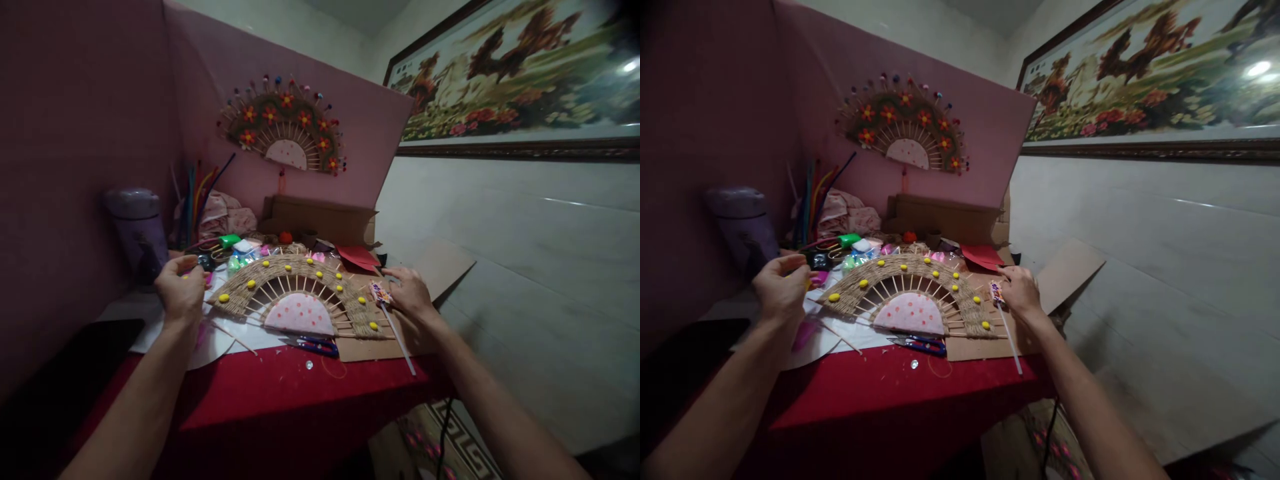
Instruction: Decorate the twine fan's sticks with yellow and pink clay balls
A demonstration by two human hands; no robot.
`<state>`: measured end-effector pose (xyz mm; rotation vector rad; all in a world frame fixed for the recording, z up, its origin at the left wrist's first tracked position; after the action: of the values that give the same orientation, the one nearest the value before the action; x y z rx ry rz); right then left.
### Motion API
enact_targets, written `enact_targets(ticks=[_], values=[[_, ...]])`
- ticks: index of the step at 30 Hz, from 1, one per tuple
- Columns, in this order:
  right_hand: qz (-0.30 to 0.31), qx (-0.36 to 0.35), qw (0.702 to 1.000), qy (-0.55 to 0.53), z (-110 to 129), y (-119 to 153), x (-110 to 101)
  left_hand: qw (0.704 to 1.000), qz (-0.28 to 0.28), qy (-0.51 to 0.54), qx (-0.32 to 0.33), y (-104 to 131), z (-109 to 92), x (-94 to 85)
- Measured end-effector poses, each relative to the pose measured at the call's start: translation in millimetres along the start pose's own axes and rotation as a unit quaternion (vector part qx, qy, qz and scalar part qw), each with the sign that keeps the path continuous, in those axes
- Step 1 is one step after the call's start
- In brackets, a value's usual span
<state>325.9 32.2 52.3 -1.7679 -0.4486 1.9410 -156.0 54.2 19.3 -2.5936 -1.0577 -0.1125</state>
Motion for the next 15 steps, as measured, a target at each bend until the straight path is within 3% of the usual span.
enact_targets(ticks=[2, 5, 8, 13, 15], values=[[0.065, 0.008, 0.997, 0.029, -20, 3, 16, 0.998, 0.054, 0.003, 0.032, 10, -9, 12.6], [0.115, -0.008, 0.992, 0.052, -35, 7, 30, 0.974, 0.208, -0.075, 0.055, 40, -21, 43.0], [0.15, -0.014, 0.987, 0.062, -45, 9, 40, 0.886, 0.397, -0.196, 0.138, 87, -34, 76.8], [0.161, -0.023, 0.985, 0.05, -59, 12, 53, 0.746, 0.465, -0.402, 0.258, 138, -42, 104.5], [0.161, -0.022, 0.986, 0.045, -63, 15, 56, 0.724, 0.462, -0.432, 0.276, 145, -44, 112.5]])
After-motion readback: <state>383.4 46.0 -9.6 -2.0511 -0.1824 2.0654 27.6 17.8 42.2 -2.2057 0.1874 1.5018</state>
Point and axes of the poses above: each hand's wrist, its own y-axis away from the middle knuckle, its own x-axis out of the palm, z = x × y, the point moved 7 cm from there along -y, towards the middle knuckle, and after that the axes turned 8 degrees about y, right-handed, at the moved point
